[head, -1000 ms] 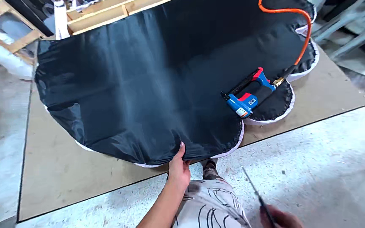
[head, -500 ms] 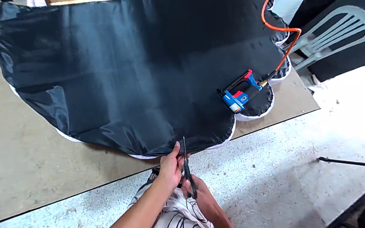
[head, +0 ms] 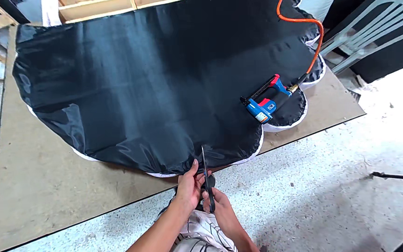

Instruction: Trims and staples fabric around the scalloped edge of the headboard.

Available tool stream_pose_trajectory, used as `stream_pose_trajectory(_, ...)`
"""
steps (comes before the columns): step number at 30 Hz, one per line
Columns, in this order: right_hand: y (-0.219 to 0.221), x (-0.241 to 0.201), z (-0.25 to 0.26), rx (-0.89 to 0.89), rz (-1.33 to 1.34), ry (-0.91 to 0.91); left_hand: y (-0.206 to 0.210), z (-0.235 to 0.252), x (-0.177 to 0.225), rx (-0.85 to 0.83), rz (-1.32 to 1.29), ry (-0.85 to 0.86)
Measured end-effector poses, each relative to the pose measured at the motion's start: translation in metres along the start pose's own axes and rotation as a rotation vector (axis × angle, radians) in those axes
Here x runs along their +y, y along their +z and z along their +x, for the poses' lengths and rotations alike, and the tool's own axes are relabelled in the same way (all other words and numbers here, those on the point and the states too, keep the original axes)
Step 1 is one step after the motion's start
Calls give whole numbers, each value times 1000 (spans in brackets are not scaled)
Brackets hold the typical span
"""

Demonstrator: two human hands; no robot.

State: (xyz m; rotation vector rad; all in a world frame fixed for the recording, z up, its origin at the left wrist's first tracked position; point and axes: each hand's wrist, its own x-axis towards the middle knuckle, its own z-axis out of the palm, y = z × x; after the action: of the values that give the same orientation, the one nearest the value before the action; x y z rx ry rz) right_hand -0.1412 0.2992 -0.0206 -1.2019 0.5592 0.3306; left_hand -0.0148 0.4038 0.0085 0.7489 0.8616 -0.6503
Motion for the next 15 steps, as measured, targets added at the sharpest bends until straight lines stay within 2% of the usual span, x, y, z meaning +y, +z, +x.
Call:
stream_pose_trajectory(8,6,1,-2,14,48,-22,-5,-7,12,-118,-158,-60)
stream_pose_trajectory(15,10,-3,-2,-1,138,-24,-5,-8,19,-142,-251,-121)
